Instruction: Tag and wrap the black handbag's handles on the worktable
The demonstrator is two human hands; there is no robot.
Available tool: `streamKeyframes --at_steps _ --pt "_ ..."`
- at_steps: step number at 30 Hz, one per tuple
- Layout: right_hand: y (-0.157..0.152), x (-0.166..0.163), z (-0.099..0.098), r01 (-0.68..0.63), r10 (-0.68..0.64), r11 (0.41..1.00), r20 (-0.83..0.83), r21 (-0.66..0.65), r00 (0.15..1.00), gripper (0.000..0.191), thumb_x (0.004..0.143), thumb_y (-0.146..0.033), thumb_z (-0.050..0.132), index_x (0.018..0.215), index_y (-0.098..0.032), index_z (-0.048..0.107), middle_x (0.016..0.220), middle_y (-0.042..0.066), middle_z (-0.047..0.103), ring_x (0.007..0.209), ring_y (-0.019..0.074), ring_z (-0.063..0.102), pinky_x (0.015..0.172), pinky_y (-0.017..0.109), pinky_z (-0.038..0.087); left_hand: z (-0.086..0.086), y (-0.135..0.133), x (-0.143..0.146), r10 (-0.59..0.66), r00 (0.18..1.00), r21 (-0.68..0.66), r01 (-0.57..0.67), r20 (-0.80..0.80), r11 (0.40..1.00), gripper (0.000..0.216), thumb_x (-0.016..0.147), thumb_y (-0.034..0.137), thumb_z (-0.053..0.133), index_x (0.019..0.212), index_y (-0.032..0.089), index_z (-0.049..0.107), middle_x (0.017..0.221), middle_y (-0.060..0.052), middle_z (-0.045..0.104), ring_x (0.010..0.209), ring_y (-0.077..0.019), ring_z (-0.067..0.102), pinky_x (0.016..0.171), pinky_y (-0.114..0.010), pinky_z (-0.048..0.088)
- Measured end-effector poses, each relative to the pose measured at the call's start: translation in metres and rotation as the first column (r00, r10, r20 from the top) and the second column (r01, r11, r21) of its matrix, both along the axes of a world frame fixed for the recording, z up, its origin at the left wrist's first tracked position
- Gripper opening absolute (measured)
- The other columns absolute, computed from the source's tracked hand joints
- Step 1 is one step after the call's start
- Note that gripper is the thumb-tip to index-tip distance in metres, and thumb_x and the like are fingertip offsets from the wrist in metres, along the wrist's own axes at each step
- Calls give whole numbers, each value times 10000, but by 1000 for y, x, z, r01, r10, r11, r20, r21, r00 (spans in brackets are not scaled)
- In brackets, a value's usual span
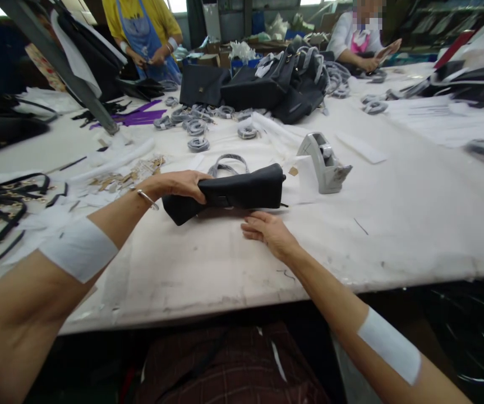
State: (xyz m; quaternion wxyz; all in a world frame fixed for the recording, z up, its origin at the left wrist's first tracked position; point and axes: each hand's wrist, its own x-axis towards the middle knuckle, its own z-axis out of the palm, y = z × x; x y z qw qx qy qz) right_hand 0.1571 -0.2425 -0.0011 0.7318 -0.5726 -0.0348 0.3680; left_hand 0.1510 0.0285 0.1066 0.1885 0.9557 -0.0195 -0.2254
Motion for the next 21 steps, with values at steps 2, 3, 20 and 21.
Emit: streamKeyframes --at_steps 2,3,20,21 --pt "21 6 0 35 -33 997 -38 71 999 309 633 -161 785 909 -156 645 997 64 670 898 204 671 792 321 591 4 3 4 31 998 -58 -34 -49 998 588 586 343 648 1160 222 607 910 7 686 785 -191 625 657 -224 486" --pt "31 8 1 33 -29 995 -44 93 999 335 603 -132 794 901 -161 644 998 53 666 876 188 671 769 297 593 6 4 5 48 996 -88 -55 -81 995 601 579 344 656 1168 236 605 906 12 691 779 -193 633 649 -221 492" --pt "87 13 -18 166 -217 938 141 306 966 344 605 -194 774 919 -219 636 931 -22 646 814 129 628 716 246 560 8 30 21 205 952 -349 -276 -227 896 632 519 277 733 1144 258 643 903 -20 739 760 -241 689 660 -283 560" --pt "90 13 -16 158 -210 926 118 344 971 361 596 -169 766 925 -233 632 951 -33 638 840 131 628 733 251 555 10 31 22 217 947 -357 -292 -236 887 625 515 274 739 1133 254 649 897 -24 740 763 -244 690 674 -293 563"
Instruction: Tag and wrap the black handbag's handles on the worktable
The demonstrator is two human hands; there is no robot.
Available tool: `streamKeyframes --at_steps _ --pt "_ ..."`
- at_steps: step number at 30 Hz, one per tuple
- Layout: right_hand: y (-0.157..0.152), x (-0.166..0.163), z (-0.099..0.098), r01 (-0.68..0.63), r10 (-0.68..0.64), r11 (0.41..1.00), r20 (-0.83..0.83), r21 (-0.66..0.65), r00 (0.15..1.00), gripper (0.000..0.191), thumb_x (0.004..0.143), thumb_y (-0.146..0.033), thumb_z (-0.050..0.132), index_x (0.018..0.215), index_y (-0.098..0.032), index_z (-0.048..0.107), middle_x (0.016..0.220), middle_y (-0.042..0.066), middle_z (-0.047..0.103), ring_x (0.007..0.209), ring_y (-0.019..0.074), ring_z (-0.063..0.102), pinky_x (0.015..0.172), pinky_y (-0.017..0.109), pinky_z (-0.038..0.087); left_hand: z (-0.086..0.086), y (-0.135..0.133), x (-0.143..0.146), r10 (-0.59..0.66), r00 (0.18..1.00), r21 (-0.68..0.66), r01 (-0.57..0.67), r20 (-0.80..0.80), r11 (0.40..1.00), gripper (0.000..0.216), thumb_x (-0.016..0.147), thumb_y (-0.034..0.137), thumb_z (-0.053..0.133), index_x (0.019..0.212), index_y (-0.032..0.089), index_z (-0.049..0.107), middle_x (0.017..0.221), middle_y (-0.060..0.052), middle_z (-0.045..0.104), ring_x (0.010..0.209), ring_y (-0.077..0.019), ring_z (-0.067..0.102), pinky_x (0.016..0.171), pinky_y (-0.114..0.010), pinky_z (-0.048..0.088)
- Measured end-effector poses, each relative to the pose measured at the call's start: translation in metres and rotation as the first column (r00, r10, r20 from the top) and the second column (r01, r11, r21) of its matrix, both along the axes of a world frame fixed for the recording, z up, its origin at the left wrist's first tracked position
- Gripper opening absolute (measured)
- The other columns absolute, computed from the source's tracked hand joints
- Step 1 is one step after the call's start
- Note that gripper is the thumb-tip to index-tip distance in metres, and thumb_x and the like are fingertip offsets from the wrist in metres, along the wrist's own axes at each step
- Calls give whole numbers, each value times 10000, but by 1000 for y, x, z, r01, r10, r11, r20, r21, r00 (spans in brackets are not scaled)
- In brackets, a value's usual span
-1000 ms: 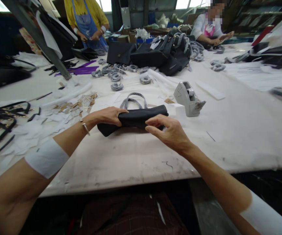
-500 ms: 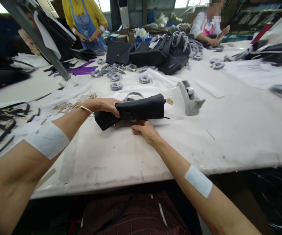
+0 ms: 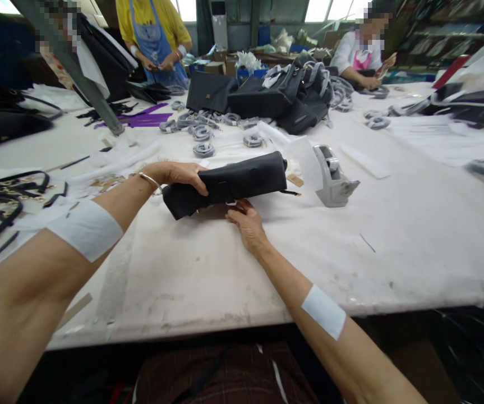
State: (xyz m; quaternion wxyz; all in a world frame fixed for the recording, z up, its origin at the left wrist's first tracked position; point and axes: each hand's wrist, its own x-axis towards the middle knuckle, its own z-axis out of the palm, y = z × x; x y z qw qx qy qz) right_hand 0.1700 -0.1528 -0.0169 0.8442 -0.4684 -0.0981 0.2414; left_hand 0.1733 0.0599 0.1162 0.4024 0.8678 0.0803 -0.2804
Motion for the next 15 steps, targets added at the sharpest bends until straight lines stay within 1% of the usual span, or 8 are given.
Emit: streamKeyframes --at_steps 2,4,7,10,15 --pt "4 0 4 -25 28 998 -42 56 999 424 575 -126 756 951 -266 620 973 -54 621 869 140 636 724 255 552 2 2 3 26 1000 -16 -27 -11 1000 608 507 266 748 1107 239 658 882 -32 743 772 -250 693 698 -309 566" --pt "7 0 8 -33 40 996 -78 85 996 467 563 -96 750 964 -290 610 971 -69 614 852 137 645 686 243 546 4 3 5 47 999 -33 -48 -24 998 585 502 257 751 1080 221 664 861 -41 744 775 -254 695 716 -321 567" --pt "11 4 9 -26 41 991 -115 131 992 449 574 -80 746 944 -290 603 916 -83 624 794 109 643 647 215 528 5 5 8 59 997 -66 -62 -46 996 546 501 245 751 1040 202 668 831 -45 743 764 -257 698 725 -334 568" --pt "15 11 8 -22 50 985 -161 172 986 419 584 -87 757 922 -278 599 832 -91 636 754 102 640 644 219 524 5 8 10 57 997 -78 -61 -49 995 508 502 244 750 1001 188 672 813 -48 742 755 -258 699 725 -337 569" --pt "19 19 10 -26 58 982 -168 185 984 410 573 -85 774 898 -264 599 773 -93 651 709 103 639 630 229 526 6 12 14 47 998 -91 -51 -52 995 442 503 251 751 931 169 675 808 -60 742 757 -262 700 726 -339 570"
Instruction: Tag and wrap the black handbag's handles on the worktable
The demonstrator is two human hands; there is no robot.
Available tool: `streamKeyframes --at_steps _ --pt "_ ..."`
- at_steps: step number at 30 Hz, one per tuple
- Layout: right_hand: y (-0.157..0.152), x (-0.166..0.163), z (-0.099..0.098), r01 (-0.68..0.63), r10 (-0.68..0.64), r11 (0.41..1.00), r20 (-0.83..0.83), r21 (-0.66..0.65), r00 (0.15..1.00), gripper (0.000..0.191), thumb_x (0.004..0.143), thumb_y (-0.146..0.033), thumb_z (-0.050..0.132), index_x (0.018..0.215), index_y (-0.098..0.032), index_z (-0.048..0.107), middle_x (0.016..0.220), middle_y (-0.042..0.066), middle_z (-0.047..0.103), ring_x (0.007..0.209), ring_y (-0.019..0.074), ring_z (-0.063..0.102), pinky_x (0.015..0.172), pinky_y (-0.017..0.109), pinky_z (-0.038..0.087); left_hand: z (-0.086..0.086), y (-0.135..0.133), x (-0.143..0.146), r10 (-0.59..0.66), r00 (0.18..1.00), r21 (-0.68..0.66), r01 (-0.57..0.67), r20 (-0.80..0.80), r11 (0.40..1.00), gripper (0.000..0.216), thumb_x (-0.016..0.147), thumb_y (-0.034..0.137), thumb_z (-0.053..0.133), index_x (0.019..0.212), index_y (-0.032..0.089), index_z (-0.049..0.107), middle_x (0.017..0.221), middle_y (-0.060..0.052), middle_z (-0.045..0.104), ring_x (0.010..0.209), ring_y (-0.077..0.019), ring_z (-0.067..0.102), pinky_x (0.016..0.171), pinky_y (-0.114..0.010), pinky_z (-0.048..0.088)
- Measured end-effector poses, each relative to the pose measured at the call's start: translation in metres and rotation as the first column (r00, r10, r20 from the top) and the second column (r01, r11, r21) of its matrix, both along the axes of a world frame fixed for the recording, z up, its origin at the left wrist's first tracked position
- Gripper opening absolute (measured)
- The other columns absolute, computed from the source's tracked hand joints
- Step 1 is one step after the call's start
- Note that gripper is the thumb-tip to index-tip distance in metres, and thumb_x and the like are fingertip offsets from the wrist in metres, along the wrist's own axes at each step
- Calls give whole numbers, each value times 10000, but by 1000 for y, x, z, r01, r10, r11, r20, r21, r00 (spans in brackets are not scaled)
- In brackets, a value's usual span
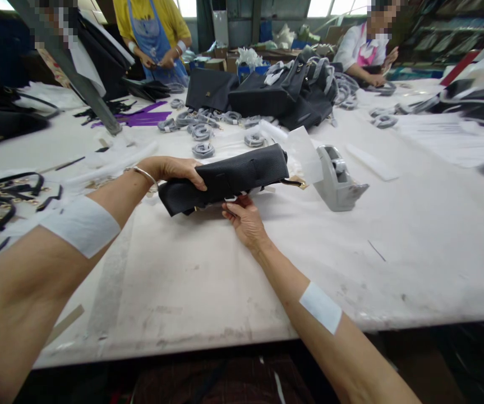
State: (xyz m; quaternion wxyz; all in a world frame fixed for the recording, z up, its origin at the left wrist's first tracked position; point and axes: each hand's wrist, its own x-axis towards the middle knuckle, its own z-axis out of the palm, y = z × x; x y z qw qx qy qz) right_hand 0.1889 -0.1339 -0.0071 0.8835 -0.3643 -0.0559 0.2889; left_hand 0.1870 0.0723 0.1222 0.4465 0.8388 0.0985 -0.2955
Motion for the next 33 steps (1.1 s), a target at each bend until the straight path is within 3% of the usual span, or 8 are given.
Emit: streamKeyframes --at_steps 15,24,28,33 --pt "-3 -13 8 -88 95 987 -44 131 995 412 629 -90 753 939 -287 568 736 -102 585 623 69 546 607 216 482 -3 3 0 14 1000 -30 -15 -22 999 468 511 258 763 961 175 670 820 -69 745 758 -266 704 728 -351 577" --pt "6 -10 11 -116 125 985 -67 129 990 330 604 -82 743 699 -236 467 582 -114 462 515 58 424 504 197 383 -5 0 -3 1 1000 -41 -2 -13 999 484 512 257 759 983 186 674 851 -58 745 783 -264 699 738 -342 567" --pt "6 -7 13 -99 106 993 -117 66 987 342 577 -86 775 720 -233 502 627 -98 554 546 67 490 488 187 402 -5 2 -2 -9 1000 -42 9 -7 999 524 525 257 752 1033 186 650 863 -54 743 755 -252 697 693 -320 566" --pt "-10 -21 18 -145 121 977 -152 -156 981 337 572 -113 815 822 -191 603 747 -39 661 646 113 629 575 221 528 -9 -3 -7 -81 996 41 79 47 996 565 563 325 738 1101 194 623 934 -57 730 808 -268 687 698 -327 559"
